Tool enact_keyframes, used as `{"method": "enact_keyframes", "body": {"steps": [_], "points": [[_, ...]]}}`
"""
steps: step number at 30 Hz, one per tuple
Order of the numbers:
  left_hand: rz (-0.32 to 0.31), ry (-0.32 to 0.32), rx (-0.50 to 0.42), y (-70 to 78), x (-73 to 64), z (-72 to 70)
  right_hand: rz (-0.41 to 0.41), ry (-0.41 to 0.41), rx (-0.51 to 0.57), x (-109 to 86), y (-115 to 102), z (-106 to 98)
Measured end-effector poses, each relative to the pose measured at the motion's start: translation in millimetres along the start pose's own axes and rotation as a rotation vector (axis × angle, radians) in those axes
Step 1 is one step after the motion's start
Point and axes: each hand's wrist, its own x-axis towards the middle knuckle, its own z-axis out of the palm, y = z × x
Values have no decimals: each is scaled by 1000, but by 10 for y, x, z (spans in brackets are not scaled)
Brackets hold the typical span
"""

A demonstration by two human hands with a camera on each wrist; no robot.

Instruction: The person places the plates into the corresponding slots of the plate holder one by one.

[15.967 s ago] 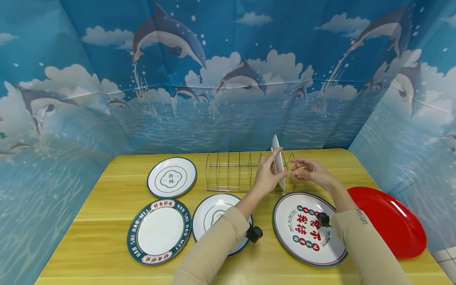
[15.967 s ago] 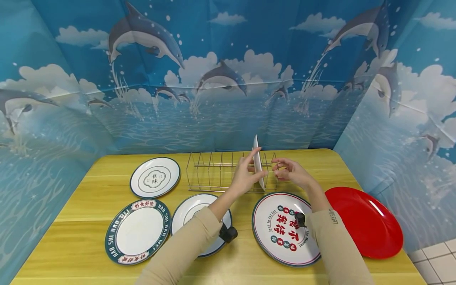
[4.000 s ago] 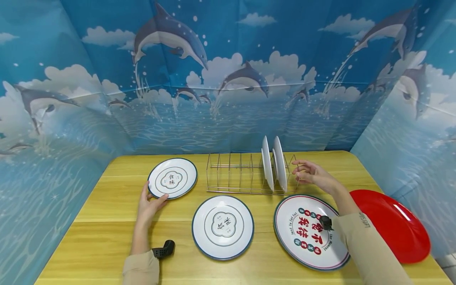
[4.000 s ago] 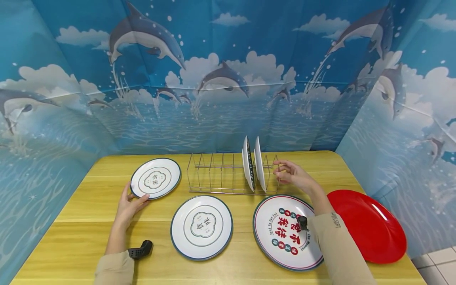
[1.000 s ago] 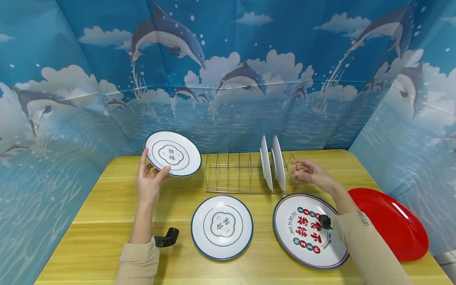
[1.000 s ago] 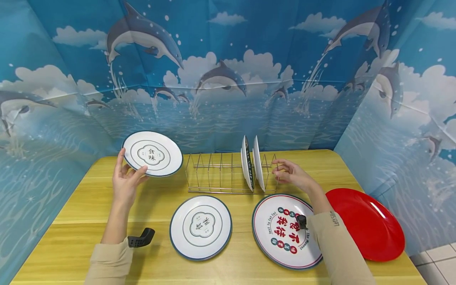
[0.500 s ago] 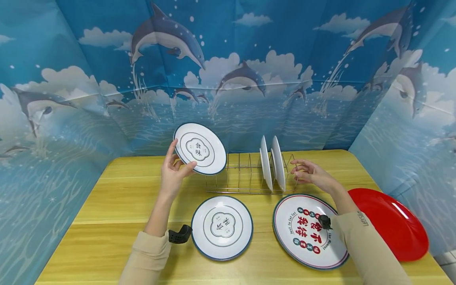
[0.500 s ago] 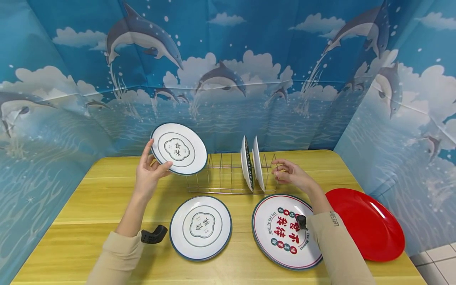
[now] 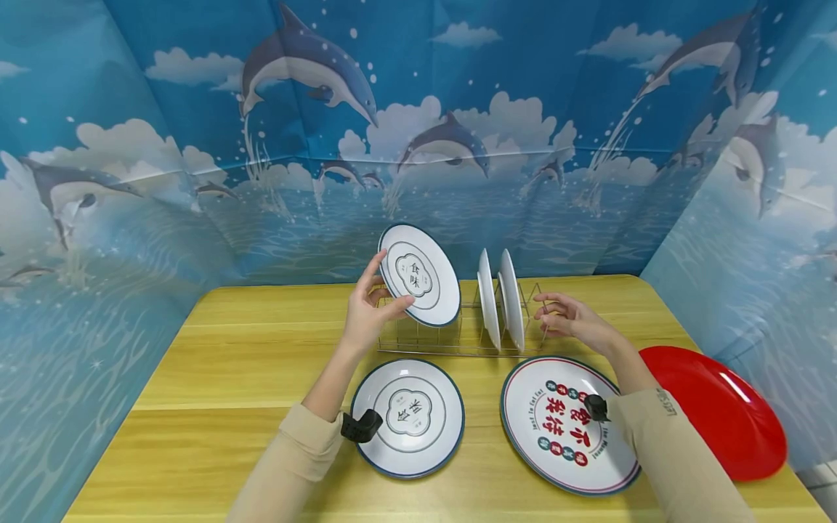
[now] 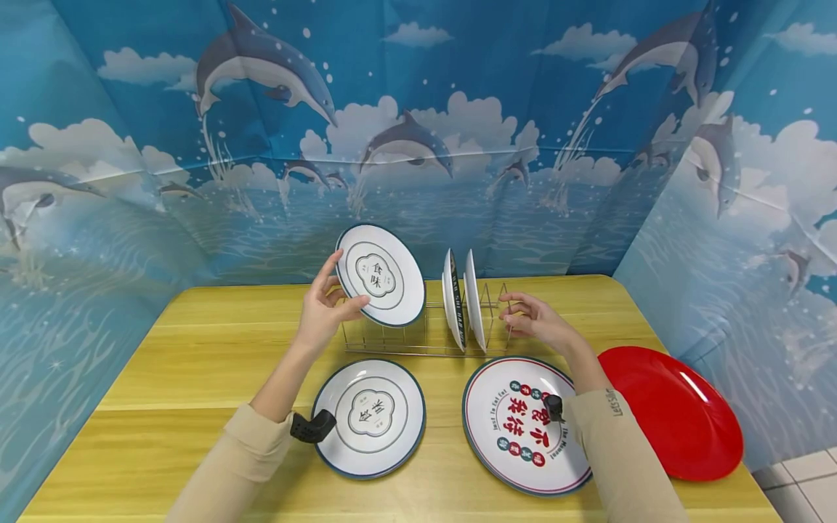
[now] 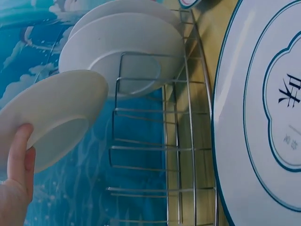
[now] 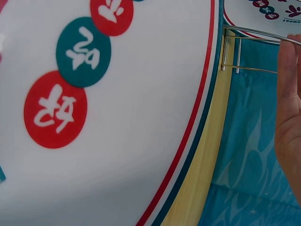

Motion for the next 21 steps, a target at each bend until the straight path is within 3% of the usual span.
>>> {"method": "enact_keyframes", "body": {"steps": [14,21], "points": [[-33,-66,83,-80,50,366,4,6,1,-4,-3,0],[-29,-84,241,-70,76,529,6,6,2,-7,-2,1]]}}
